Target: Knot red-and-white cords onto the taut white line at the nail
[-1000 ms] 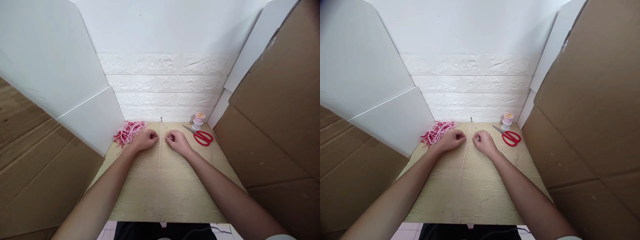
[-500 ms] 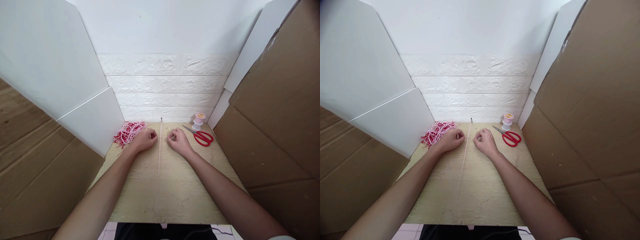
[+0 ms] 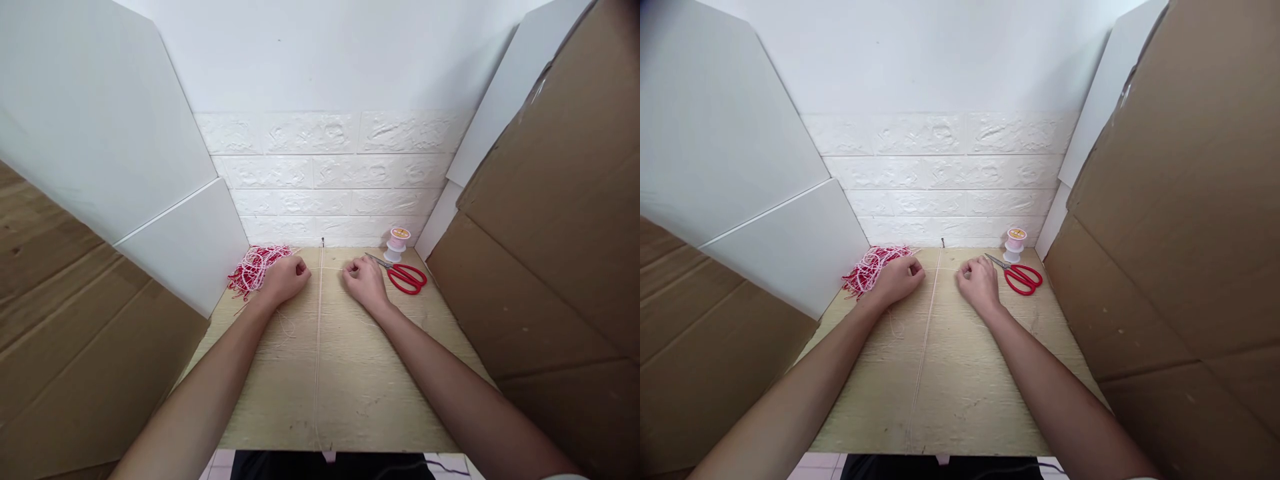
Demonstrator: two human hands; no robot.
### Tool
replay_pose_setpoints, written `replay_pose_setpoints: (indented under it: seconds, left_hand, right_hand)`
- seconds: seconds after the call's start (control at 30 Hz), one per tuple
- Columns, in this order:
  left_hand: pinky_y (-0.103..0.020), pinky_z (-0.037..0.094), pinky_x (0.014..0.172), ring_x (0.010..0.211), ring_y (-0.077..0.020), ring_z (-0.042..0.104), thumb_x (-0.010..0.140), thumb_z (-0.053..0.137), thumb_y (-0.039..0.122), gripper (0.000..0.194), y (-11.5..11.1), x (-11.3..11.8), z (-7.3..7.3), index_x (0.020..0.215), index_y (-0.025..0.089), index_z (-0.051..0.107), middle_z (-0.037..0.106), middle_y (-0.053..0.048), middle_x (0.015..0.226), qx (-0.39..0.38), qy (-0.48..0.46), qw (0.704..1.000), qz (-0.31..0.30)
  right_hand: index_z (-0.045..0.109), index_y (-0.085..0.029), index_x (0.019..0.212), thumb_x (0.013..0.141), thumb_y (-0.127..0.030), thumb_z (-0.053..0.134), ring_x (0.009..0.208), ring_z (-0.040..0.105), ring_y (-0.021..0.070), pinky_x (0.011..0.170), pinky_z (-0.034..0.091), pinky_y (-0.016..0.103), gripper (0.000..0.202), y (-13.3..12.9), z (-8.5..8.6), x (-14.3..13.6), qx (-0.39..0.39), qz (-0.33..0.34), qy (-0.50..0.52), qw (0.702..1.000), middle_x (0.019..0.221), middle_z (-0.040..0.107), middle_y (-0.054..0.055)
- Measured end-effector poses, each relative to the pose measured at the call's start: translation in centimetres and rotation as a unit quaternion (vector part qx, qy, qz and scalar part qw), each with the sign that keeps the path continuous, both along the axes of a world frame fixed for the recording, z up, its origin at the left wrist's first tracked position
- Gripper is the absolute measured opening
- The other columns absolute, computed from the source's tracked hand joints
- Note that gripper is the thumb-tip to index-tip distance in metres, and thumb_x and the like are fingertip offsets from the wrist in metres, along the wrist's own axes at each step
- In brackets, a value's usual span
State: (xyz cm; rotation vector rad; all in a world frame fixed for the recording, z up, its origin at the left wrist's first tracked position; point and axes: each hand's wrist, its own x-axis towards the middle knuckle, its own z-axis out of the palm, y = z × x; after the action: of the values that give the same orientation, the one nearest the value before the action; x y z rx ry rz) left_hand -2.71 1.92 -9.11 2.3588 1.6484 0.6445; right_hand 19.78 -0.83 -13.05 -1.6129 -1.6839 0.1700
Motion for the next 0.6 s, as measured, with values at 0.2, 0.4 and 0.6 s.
replay_pose_setpoints:
  seconds: [0.2,0.4,0.6]
  left_hand:
    - [-0.032,0.035,0.059,0.078,-0.0227,0.061,0.081,0.051,0.031,0.015,0.2,-0.3,0.4,0.075,0.021,0.061,0.068,-0.003,0.083,0.001,0.059,0.991,0.121]
    - [-0.037,0.045,0.068,0.088,-0.0271,0.063,0.083,0.051,0.031,0.019,0.2,-0.1,0.3,0.091,0.022,0.066,0.068,-0.007,0.100,0.021,0.061,0.987,0.149]
    - [-0.032,0.046,0.097,0.106,-0.0205,0.061,0.079,0.057,0.018,0.029,0.8,1.0,0.3,0.106,0.016,0.066,0.066,-0.007,0.112,0.089,-0.117,0.988,0.058]
  right_hand:
    - [0.070,-0.018,0.081,0.085,-0.029,0.056,0.096,0.051,0.0245,0.083,0.034,0.035,0.018,0.0,0.4,0.5,-0.037,-0.101,-0.009,0.994,0.092,0.063,0.008]
    - [0.072,-0.018,0.097,0.084,-0.035,0.059,0.105,0.050,0.0314,0.090,0.036,0.043,0.025,-0.3,1.1,0.7,-0.025,-0.150,-0.004,0.988,0.106,0.062,0.013]
    - [0.059,-0.014,0.126,0.086,-0.019,0.051,0.103,0.056,0.0234,0.096,0.042,0.036,0.041,-0.5,2.6,-1.2,0.119,0.033,0.059,0.991,0.121,0.058,0.014]
